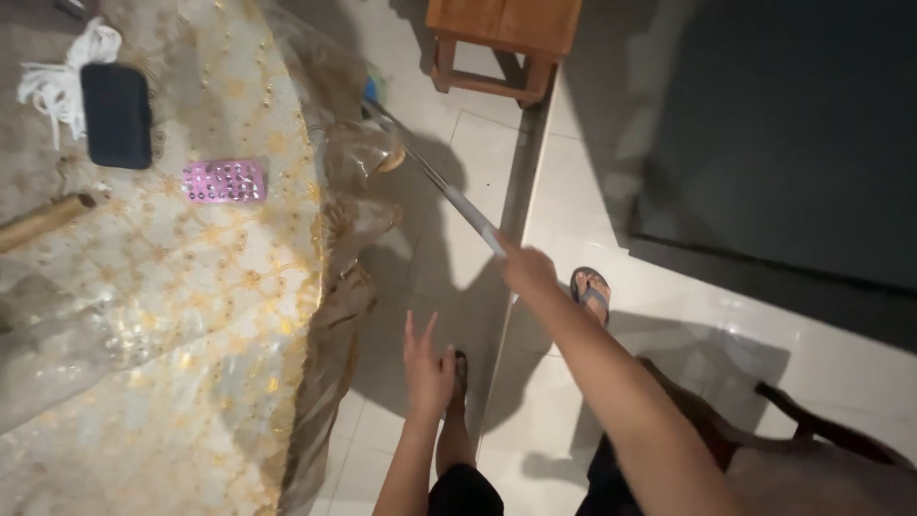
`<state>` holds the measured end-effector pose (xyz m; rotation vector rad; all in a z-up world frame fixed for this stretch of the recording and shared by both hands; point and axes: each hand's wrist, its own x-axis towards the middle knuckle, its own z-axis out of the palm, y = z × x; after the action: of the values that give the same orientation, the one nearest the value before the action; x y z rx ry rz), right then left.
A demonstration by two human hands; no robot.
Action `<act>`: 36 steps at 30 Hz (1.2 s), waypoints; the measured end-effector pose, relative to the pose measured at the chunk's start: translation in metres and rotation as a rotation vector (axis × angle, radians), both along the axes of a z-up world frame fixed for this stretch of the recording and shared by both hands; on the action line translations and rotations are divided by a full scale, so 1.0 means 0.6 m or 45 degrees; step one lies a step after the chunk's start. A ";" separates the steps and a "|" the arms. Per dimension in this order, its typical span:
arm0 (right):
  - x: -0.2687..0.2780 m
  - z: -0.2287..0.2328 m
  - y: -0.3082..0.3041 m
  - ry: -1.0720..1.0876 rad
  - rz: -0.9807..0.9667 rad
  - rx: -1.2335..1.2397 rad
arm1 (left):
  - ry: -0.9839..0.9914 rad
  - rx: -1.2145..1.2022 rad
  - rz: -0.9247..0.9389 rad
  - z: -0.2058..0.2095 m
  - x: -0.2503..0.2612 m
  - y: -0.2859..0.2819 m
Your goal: The person mops the tiled floor of a room by hand using a mop and a bucket, occasionally rinsing and wringing the mop head in the bucket's centrifuge.
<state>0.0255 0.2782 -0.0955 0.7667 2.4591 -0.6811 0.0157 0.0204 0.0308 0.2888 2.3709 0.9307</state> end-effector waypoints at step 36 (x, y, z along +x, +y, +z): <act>0.048 0.045 -0.166 -0.226 0.143 -0.136 | -0.006 -0.106 0.106 -0.007 0.027 -0.132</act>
<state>0.0543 0.1786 -0.0685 0.6155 2.2668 -0.6665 0.0322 -0.0588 0.0267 0.1562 2.4263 0.8664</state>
